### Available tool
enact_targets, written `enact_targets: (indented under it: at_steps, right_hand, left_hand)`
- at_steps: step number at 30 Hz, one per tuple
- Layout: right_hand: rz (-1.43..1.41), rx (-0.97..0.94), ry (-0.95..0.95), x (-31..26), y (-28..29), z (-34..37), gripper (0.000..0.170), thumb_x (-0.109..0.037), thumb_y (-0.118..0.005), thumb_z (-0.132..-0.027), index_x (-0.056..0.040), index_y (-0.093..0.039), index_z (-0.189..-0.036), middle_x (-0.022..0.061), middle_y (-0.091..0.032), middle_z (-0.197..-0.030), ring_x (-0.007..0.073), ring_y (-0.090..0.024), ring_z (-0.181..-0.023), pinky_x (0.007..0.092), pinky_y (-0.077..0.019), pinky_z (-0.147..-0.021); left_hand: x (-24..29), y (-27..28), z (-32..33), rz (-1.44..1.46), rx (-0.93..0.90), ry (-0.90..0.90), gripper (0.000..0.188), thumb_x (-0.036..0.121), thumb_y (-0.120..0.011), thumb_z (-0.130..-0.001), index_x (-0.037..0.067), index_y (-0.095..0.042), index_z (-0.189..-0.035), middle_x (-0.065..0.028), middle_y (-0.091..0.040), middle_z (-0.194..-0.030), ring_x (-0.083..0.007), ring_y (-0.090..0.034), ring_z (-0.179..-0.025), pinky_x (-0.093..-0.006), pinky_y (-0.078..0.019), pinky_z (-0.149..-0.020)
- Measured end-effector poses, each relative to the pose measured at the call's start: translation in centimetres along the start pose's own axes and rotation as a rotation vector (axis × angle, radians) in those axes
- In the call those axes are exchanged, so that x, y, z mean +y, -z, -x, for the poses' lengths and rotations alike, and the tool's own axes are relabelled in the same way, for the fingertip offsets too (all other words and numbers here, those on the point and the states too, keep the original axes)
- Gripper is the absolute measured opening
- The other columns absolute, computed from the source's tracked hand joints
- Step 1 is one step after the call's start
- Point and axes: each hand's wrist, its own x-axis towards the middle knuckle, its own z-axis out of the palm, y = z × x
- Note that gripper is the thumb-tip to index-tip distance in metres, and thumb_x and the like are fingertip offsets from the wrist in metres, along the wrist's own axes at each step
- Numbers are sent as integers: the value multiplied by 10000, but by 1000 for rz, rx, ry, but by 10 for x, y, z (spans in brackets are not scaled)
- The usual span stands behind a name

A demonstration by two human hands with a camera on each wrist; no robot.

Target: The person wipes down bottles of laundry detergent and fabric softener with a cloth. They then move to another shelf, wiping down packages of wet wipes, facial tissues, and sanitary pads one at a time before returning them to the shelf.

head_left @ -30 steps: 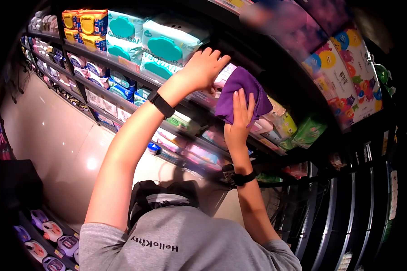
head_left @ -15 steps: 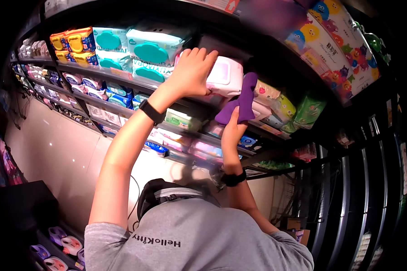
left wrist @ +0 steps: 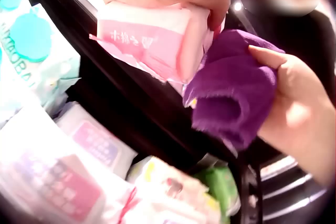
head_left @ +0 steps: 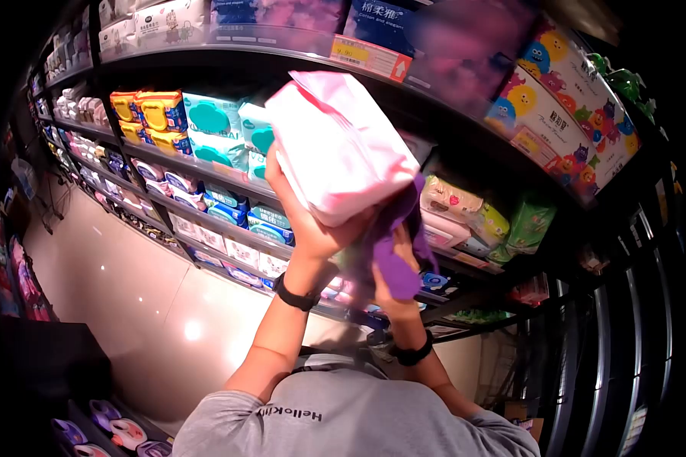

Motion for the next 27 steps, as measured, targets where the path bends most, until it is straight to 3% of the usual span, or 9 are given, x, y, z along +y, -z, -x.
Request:
enact_targets:
  at_steps: [2, 7, 10, 14, 16, 17, 19, 24, 27]
  right_hand:
    - [-165, -154, 21, -26, -10, -11, 418, -54, -580, -715, 3, -521, -1125, 237, -502, -1140, 399, -457, -1088, 414, -341, -927]
    - [-85, -197, 18, -26, -27, 12, 414, -20, -603, -681, 19, -550, -1090, 245, -545, -1068, 402, -513, -1018, 432, -356, -926]
    - [135, -1, 216, -41, -11, -14, 426, -47, -613, -669, 28, -554, -1084, 237, -548, -1064, 395, -537, -982, 420, -400, -880]
    - [386, 203, -11, -51, 5, -43, 361, -29, -607, -653, 48, -562, -1003, 222, -548, -1013, 370, -546, -889, 405, -442, -776]
    - [-343, 124, -170, -40, 20, -27, 332, 17, -557, -732, 45, -523, -1061, 154, -551, -1027, 252, -551, -905, 335, -433, -785]
    - [-747, 211, -409, -46, 18, -25, 340, 19, -536, -764, 44, -500, -1101, 125, -545, -1053, 207, -539, -935, 307, -420, -812]
    - [-644, 129, -305, -39, 20, -24, 389, -4, -508, -808, 28, -439, -1190, 75, -490, -1156, 159, -456, -1067, 280, -331, -927]
    - [-963, 158, -609, -41, 31, -53, 331, -46, -507, -828, 15, -473, -1151, 62, -521, -1101, 144, -489, -1004, 263, -371, -885]
    - [-1145, 165, -777, -41, 51, -75, 299, -94, -452, -808, 33, -510, -1073, 90, -565, -1015, 172, -539, -928, 281, -421, -826]
  left_hand:
    - [-5, 12, -4, 194, -9, 307, 1011, 234, -815, -540, 5, -163, -1278, -131, -368, -1175, -205, -402, -1078, -340, -354, -912]
    - [-14, 28, 15, 770, -34, 418, 540, 144, -682, -661, -47, -459, -1114, -131, -545, -997, -202, -551, -860, -307, -464, -751]
    - [-8, 33, 24, 773, -54, 461, 506, 131, -668, -669, -48, -473, -1100, -129, -552, -978, -206, -558, -847, -310, -467, -744]
    - [-15, 42, 37, 889, -198, 545, 390, 101, -634, -690, -49, -528, -1035, -126, -573, -906, -237, -581, -800, -325, -473, -734]
    - [-24, 50, 58, 925, -219, 566, 492, 149, -655, -660, -35, -476, -1080, -136, -552, -944, -248, -562, -837, -341, -455, -758]
    - [-21, 49, 64, 913, -214, 548, 544, 173, -666, -645, -28, -449, -1102, -142, -541, -963, -253, -552, -855, -348, -447, -769]
    - [-15, 48, 64, 815, -224, 453, 650, 222, -687, -615, -14, -397, -1147, -152, -520, -1000, -264, -532, -891, -364, -430, -793]
    - [-1, 31, 21, 186, -268, -145, 920, 343, -739, -540, 21, -265, -1259, -178, -467, -1094, -291, -484, -983, -403, -386, -852]
    - [2, 17, 10, 224, -394, -377, 960, 358, -755, -516, 65, -262, -1285, -189, -462, -1107, -342, -482, -1006, -440, -378, -862]
